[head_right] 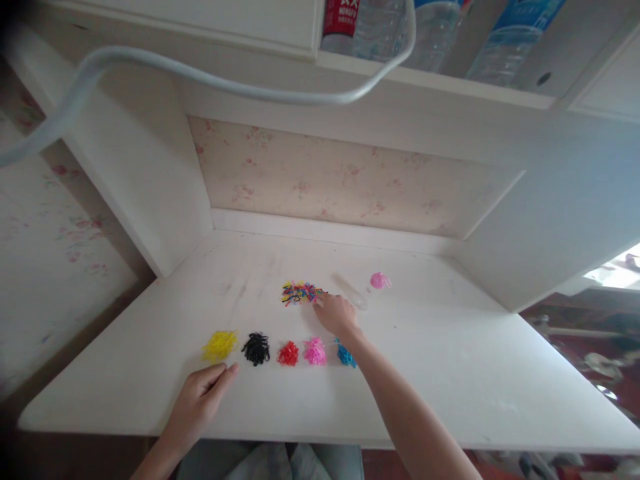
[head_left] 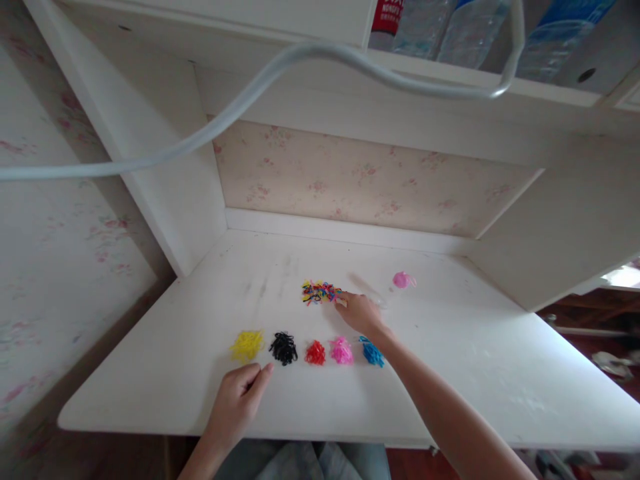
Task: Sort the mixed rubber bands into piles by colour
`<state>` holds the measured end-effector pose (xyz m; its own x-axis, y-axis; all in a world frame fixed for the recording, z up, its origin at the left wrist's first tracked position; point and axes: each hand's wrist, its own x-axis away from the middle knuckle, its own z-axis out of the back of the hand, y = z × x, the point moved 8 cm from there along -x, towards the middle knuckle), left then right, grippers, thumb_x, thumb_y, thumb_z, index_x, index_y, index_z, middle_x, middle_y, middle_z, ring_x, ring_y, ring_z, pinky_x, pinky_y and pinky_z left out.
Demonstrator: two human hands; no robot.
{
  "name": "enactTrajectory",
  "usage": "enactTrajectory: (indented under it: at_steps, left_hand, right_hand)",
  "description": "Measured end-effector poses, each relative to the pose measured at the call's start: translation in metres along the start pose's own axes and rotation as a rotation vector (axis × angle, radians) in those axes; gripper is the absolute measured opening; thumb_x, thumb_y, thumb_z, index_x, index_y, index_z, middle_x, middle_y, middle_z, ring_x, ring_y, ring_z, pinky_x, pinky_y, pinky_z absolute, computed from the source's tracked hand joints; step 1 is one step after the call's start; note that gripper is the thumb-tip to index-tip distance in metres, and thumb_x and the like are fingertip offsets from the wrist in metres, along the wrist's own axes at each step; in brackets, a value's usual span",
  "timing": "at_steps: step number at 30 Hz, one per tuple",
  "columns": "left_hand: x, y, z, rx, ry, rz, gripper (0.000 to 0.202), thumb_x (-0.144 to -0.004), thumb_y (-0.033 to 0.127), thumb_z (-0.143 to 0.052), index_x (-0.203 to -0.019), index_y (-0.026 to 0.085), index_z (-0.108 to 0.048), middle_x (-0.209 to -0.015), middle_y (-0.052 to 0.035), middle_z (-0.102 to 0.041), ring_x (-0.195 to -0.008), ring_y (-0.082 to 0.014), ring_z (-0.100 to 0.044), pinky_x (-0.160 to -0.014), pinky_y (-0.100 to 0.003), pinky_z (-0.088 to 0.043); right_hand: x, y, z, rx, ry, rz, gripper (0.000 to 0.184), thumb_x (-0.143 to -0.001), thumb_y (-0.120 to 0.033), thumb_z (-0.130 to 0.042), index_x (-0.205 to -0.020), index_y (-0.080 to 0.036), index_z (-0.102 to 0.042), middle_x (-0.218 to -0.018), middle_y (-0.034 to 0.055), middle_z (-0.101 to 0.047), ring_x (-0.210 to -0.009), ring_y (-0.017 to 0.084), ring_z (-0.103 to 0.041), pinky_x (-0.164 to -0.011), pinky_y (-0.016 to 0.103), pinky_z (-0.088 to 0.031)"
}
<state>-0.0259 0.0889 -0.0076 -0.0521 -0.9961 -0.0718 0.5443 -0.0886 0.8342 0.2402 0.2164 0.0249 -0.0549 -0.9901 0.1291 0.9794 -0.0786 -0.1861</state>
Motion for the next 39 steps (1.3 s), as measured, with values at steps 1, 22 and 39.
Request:
enactTrajectory:
  at_steps: [1,22,39]
  left_hand:
    - [0.0,0.002,0.0,-0.012,-0.002,-0.007,0.043,-0.085,0.041,-0.042,-0.055,0.02,-0.019,-0.051,0.0058,-0.023,-0.049,-0.0076,-0.029,-0.048,-0.021,-0.025]
    - [0.0,0.006,0.0,-0.096,0.051,-0.063,0.044,-0.087,0.041,-0.042,-0.055,0.02,-0.021,-0.05,0.0057,-0.028,-0.048,-0.0081,-0.033,-0.049,-0.022,-0.027]
    - [-0.002,0.001,0.002,-0.019,0.072,0.0,0.043,-0.086,0.045,-0.042,-0.055,0.02,-0.025,-0.05,0.0057,-0.029,-0.047,-0.0081,-0.034,-0.046,-0.02,-0.029]
  right_hand:
    - [-0.003,-0.002,-0.003,0.025,-0.001,-0.006,0.039,-0.086,-0.044,-0.04,-0.118,-0.032,-0.058,-0.099,0.0068,-0.067,-0.088,0.022,-0.062,-0.071,0.029,-0.043]
    - [-0.014,-0.007,-0.015,0.108,0.022,0.021,0.042,-0.089,-0.049,-0.033,-0.113,-0.029,-0.061,-0.098,0.0094,-0.067,-0.089,0.023,-0.062,-0.073,0.032,-0.044]
    - [-0.019,0.019,-0.009,-0.093,0.046,-0.011,0.032,-0.086,-0.035,-0.042,-0.107,-0.034,-0.066,-0.087,0.0009,-0.071,-0.077,0.017,-0.065,-0.059,0.021,-0.04]
